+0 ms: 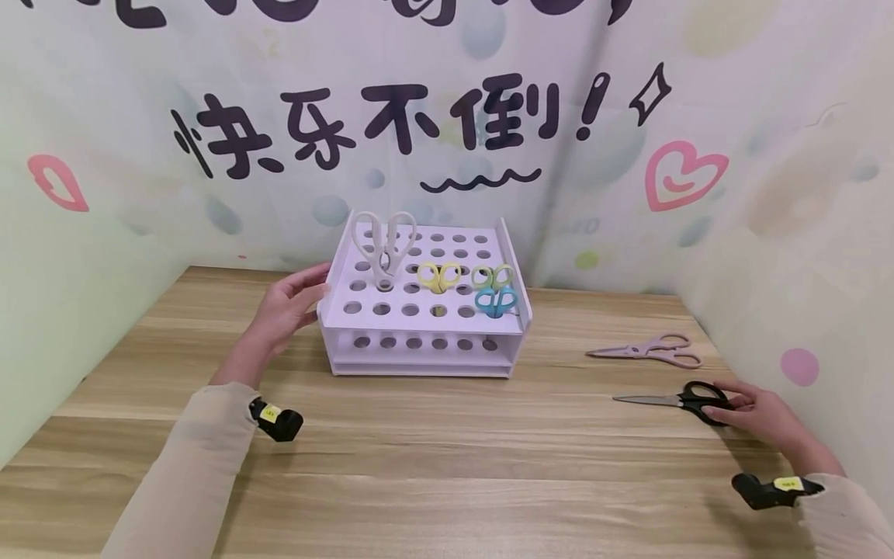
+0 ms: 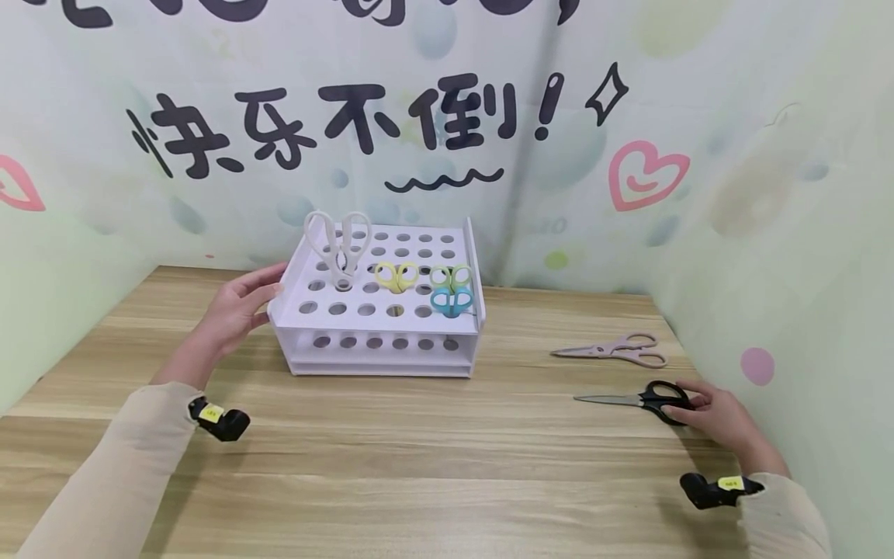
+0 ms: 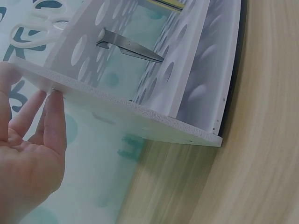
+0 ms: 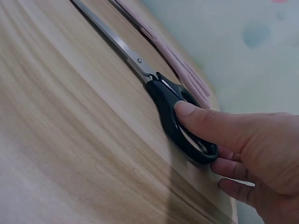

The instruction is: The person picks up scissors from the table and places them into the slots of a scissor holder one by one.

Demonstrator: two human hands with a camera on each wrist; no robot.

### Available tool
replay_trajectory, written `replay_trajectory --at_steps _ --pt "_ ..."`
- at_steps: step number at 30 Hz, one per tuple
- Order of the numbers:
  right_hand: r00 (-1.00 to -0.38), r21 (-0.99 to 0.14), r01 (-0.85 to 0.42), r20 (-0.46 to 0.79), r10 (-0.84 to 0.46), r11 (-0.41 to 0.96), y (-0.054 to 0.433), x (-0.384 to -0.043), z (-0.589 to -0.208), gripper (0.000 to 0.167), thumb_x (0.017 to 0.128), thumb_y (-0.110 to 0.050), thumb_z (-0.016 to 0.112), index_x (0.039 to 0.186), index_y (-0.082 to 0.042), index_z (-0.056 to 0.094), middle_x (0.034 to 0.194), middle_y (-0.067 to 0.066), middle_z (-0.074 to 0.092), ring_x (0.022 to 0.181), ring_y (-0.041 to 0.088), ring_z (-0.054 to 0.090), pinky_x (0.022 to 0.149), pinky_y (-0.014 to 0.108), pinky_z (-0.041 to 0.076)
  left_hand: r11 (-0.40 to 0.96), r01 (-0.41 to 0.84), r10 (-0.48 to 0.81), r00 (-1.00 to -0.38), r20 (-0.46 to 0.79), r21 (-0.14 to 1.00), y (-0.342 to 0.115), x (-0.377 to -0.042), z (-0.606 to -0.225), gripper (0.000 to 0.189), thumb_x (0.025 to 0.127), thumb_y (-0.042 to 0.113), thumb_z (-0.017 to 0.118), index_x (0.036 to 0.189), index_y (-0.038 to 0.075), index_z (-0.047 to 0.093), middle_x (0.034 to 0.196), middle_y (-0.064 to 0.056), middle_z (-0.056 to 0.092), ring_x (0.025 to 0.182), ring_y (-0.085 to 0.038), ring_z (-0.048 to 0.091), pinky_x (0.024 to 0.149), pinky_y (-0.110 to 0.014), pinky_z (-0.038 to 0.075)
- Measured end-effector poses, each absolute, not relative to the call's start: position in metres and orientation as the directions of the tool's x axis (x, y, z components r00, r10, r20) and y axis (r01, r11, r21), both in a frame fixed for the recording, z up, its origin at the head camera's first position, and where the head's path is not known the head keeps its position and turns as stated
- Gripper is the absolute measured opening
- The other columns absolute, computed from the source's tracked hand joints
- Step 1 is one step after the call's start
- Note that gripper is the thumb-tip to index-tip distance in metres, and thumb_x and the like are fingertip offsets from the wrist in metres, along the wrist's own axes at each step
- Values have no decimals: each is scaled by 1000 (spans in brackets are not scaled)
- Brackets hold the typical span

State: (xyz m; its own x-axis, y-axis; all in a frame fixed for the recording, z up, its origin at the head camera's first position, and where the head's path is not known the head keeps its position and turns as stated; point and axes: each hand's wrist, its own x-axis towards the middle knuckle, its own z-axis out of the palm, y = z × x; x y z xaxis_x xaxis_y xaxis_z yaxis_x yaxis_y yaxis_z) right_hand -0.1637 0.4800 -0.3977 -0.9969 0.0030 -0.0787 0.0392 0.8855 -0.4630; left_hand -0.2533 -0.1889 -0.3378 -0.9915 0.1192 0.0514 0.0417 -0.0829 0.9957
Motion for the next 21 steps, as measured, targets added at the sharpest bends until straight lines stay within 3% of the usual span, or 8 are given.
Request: replay_trajectory --at_steps 21 --pt "-993 -420 41 -116 -9 906 481 -165 -399 71 85 -35 64 130 14 39 96 30 57 89 39 53 66 36 43 -99 50 124 -990 63 994 -189 -255 -339 55 90 18 60 138 3 39 116 -1 48 93 -8 54 74 -19 51"
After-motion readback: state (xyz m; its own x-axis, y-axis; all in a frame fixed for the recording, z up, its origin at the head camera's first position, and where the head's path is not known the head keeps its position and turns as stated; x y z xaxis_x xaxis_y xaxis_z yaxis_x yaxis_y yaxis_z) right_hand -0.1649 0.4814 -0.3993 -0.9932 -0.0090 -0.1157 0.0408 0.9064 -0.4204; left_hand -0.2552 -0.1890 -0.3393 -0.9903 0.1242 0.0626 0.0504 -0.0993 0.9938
